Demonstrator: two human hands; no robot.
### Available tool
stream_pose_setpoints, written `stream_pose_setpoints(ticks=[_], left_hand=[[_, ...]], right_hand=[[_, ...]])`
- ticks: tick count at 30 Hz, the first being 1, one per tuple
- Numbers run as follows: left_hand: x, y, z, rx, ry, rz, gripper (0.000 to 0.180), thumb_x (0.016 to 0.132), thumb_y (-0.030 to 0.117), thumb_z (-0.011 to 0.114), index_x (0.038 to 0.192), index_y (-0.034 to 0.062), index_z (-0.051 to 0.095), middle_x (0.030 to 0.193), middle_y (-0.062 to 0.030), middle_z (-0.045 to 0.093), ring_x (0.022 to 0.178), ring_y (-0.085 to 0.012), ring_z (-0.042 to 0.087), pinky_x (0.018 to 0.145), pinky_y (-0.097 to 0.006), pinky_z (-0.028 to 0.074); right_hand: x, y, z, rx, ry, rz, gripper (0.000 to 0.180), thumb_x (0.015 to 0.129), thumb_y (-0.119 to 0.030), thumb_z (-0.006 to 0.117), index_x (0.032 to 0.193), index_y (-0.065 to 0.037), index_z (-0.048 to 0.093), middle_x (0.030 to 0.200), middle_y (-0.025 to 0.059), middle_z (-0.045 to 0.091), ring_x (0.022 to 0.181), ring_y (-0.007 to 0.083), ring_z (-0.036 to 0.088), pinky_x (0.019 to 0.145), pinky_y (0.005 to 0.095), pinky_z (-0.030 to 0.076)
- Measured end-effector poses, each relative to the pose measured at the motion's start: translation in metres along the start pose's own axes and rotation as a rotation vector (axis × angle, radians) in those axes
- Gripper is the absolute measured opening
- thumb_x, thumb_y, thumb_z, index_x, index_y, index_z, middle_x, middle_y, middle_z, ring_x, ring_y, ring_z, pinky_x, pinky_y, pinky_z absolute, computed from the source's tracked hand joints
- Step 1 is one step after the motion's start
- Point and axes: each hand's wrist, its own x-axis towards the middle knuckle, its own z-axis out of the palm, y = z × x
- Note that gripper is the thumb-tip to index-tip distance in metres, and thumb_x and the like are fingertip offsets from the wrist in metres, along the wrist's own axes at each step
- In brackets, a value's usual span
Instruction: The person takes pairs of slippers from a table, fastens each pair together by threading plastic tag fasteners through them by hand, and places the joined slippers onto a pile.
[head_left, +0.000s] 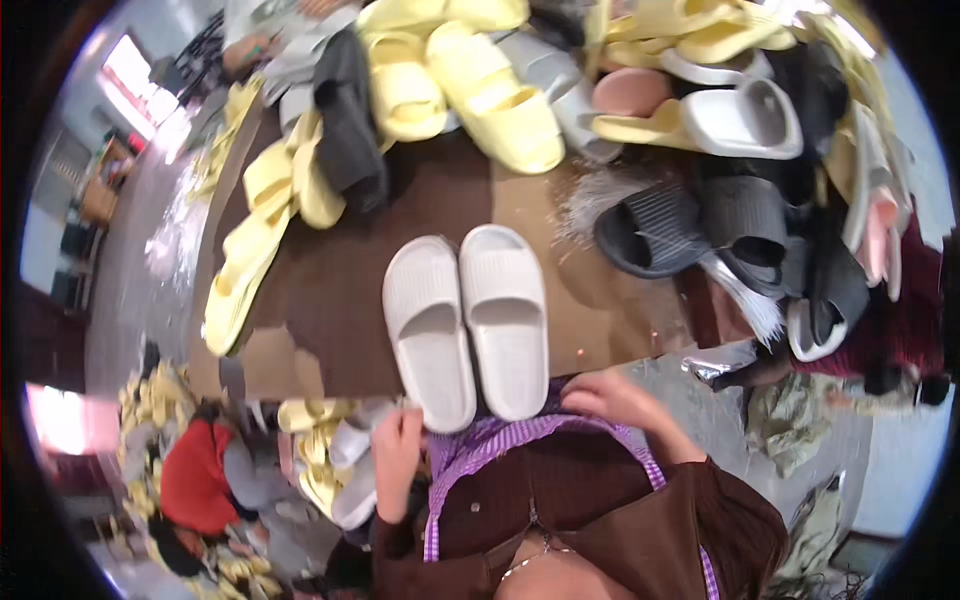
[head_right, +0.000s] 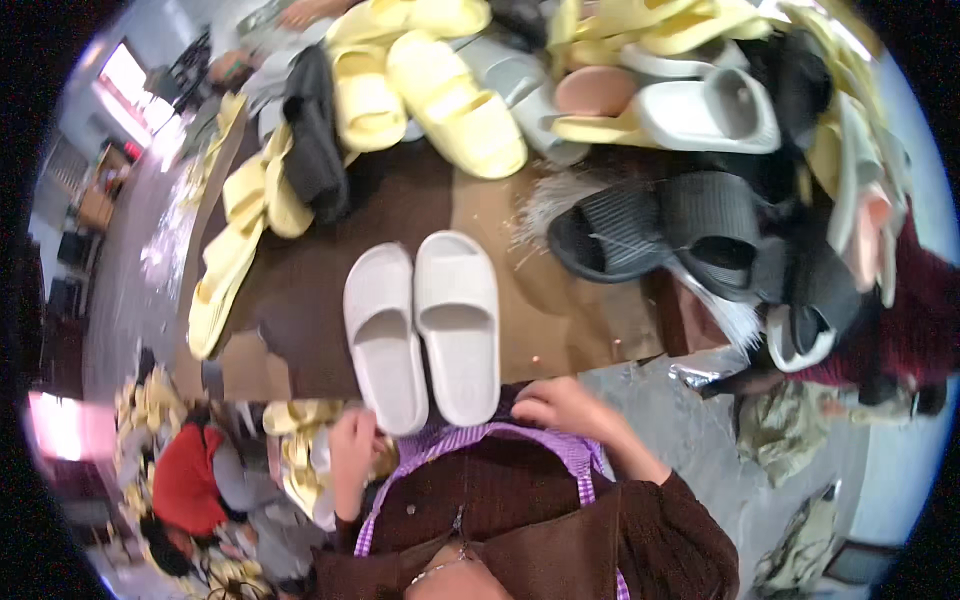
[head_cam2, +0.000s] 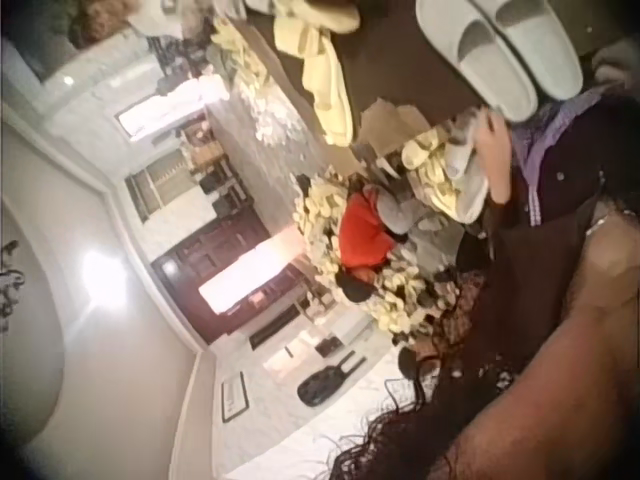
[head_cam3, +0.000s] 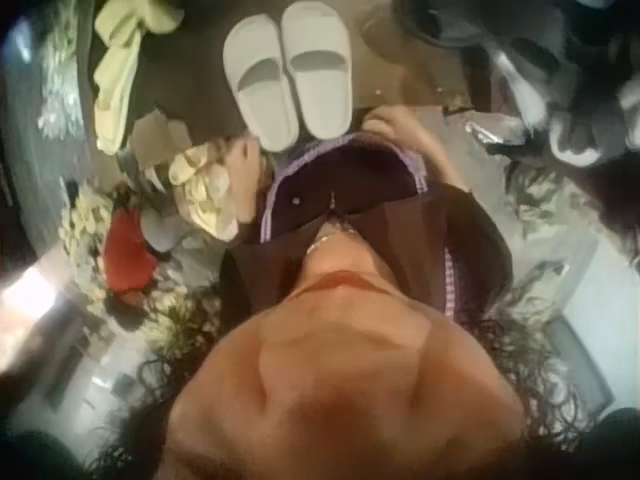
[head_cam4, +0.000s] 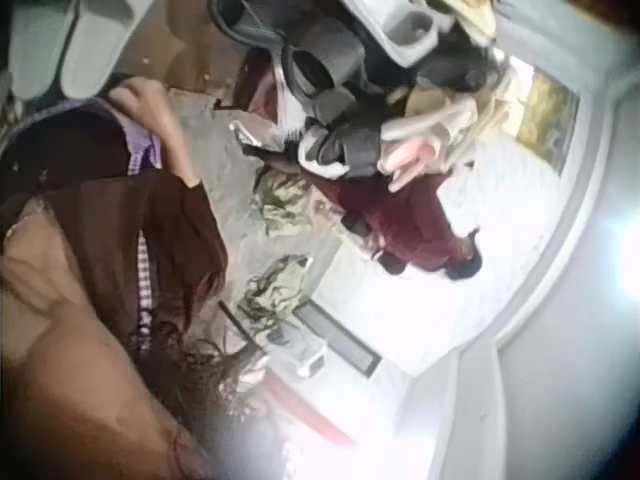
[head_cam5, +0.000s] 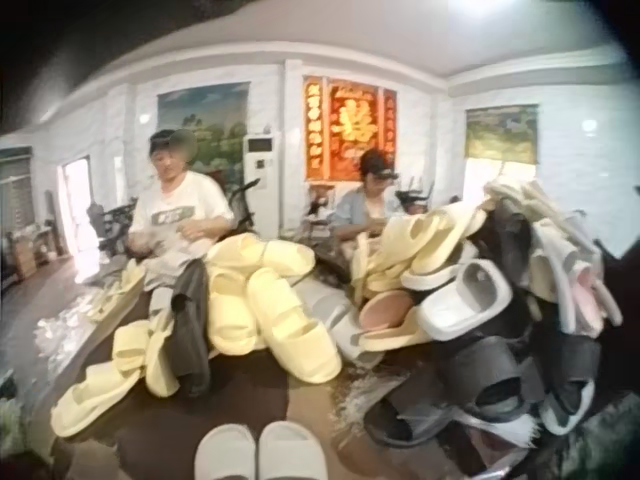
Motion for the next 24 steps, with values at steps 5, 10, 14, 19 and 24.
stream_pose_setpoints(ticks=[5,10,14,19,24], left_hand=[[-0.008,0.019,0.018,-0.341,-0.086,-0.186,0.026,0.091,0.021,0.053,0.073,0.0030,0.048,0.053,-0.0048,0.052,0.043,-0.0119,0.051,0.040,-0.026,0.037],[-0.002,0.022,0.008,-0.524,-0.033,-0.121,0.020,0.093,0.019,0.052,0.085,0.0008,0.052,0.067,-0.0074,0.056,0.045,-0.0105,0.049,0.041,-0.023,0.041],[-0.019,0.100,0.004,-0.246,-0.032,-0.233,0.042,0.085,0.007,0.053,0.124,-0.0062,0.048,0.117,-0.0166,0.056,0.104,-0.0225,0.055,0.091,-0.033,0.043],[0.023,0.080,0.053,-0.573,0.010,0.142,0.024,0.095,0.023,0.050,0.090,-0.0011,0.052,0.066,-0.0065,0.057,0.046,-0.0087,0.051,0.041,-0.021,0.038],[0.041,0.098,0.062,-0.589,-0.164,0.276,0.025,0.097,0.022,0.047,0.102,-0.0019,0.054,0.076,-0.0079,0.060,0.051,-0.0085,0.051,0.044,-0.020,0.040]], right_hand=[[0.018,-0.009,0.038,0.325,0.009,0.092,0.036,0.084,-0.034,0.063,0.092,0.001,0.064,0.080,0.0120,0.065,0.074,0.0152,0.060,0.066,0.0290,0.048],[0.022,-0.031,0.025,0.615,0.040,0.086,0.032,0.085,-0.031,0.061,0.095,-0.001,0.063,0.077,0.0062,0.063,0.073,0.0104,0.058,0.063,0.0254,0.045],[0.027,-0.056,0.009,0.736,0.036,0.026,0.031,0.085,-0.026,0.060,0.103,0.000,0.061,0.084,0.0031,0.062,0.078,0.0091,0.057,0.067,0.0252,0.046],[0.067,-0.077,0.013,0.777,0.136,-0.191,0.033,0.081,-0.020,0.062,0.105,0.003,0.058,0.094,0.0056,0.061,0.084,0.0113,0.055,0.071,0.0246,0.046],[0.064,-0.084,-0.023,0.700,0.280,-0.354,0.038,0.080,-0.017,0.060,0.110,0.006,0.056,0.099,0.0073,0.061,0.091,0.0152,0.056,0.082,0.0280,0.047]])
